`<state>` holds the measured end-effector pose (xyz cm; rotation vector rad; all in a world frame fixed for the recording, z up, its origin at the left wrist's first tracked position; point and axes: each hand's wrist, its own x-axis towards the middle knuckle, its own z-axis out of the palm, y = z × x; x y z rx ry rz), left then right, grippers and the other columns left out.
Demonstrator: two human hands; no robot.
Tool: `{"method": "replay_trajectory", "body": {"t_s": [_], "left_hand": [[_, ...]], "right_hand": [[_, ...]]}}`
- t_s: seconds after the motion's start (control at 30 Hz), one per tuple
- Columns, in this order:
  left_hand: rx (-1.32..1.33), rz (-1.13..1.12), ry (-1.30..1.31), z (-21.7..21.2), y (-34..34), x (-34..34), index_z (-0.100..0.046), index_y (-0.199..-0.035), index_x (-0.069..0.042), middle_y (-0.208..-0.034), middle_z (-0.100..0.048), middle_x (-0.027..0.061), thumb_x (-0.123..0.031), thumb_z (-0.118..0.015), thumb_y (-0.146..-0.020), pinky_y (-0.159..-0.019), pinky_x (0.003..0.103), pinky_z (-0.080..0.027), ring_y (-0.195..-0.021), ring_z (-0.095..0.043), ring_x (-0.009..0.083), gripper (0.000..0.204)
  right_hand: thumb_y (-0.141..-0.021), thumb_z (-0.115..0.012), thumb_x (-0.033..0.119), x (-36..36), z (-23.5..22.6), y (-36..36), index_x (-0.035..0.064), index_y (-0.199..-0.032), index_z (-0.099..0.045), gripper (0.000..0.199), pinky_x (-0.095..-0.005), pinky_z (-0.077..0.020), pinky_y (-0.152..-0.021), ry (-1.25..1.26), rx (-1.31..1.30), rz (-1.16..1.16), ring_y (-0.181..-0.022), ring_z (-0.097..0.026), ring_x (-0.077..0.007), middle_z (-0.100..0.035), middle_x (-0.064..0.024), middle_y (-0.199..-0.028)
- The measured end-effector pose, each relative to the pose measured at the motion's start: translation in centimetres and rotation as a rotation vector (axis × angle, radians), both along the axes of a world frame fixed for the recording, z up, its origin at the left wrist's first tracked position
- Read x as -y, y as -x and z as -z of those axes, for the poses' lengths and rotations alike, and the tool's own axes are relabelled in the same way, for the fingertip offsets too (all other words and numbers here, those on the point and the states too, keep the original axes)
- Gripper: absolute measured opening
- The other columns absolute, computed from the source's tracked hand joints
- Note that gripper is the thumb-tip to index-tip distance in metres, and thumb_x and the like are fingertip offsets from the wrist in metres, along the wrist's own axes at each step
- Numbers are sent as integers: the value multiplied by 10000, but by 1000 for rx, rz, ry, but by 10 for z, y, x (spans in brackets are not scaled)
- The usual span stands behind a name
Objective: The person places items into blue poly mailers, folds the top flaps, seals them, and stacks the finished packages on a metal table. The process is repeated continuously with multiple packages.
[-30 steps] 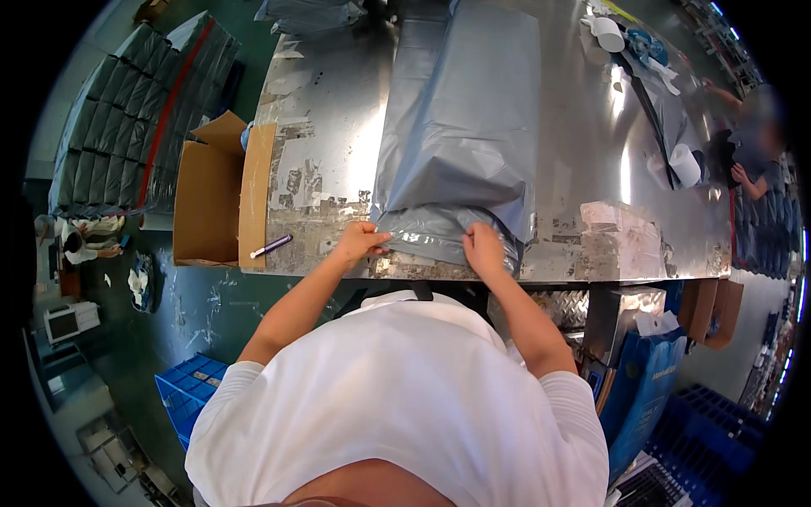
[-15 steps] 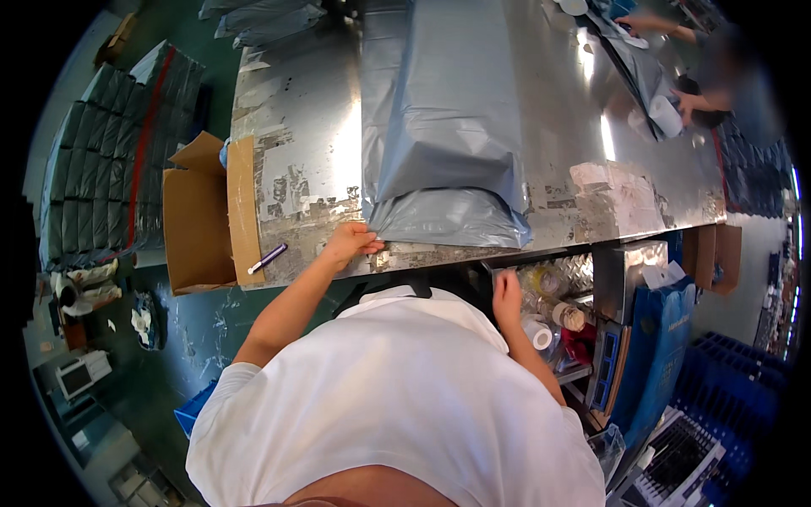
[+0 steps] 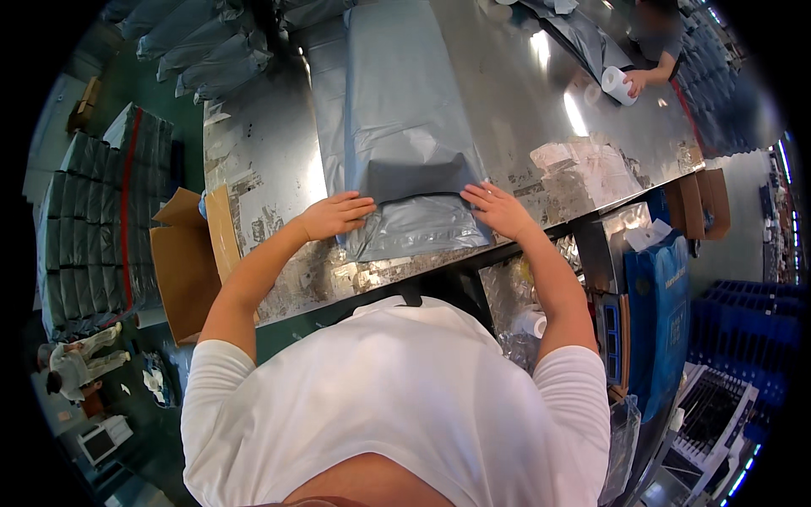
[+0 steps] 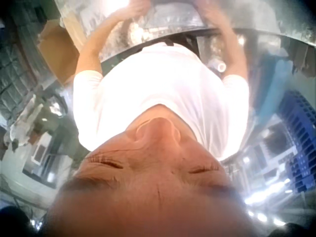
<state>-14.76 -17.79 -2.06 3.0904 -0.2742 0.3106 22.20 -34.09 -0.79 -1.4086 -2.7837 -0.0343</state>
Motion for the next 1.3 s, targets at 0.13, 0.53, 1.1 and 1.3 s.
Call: {"method": "replay_trajectory", "body": {"t_s": [0.13,0.53,1.1,1.3], "left_hand": [[165,-349,320,16,-10,-7,-547,-857,-58,-856,-598,101,-88,-503,-762,-797,345,-451,-841,-576,285,109],[648,-1541,1313,84,-47,-69,-442,-525,28,-459,-366,7,-291,-483,-878,-457,296,-300,-480,-322,93,478],[914,-1400,1783,68,-108,-99,-480,-1187,-36,-1129,-524,123,-275,-386,-897,-846,309,-415,-971,-531,226,387],[587,-1018,2462,-44,-127,-114,-321,-1310,-36,-1172,-493,136,-376,-486,-829,-835,298,-424,-1043,-485,192,612]], "right_hand": [[-704,-571,93,-19,28,-21,83,-853,-585,150,-384,-388,-941,106,-412,267,-1040,-523,-256,-585,-103,-1023],[-886,-467,288,-117,86,-5,-31,-585,-438,439,-324,-301,-459,18,-1113,1205,-486,-318,-121,-356,-54,-461],[-874,-449,408,-172,87,-5,41,-1277,-382,549,-323,-382,-933,808,-2200,1004,-1107,-470,-212,-463,-110,-1236],[-802,-545,403,-169,13,-3,-4,-1148,-492,537,-356,-450,-847,951,-2083,1031,-980,-558,-238,-546,-146,-1114]]}}
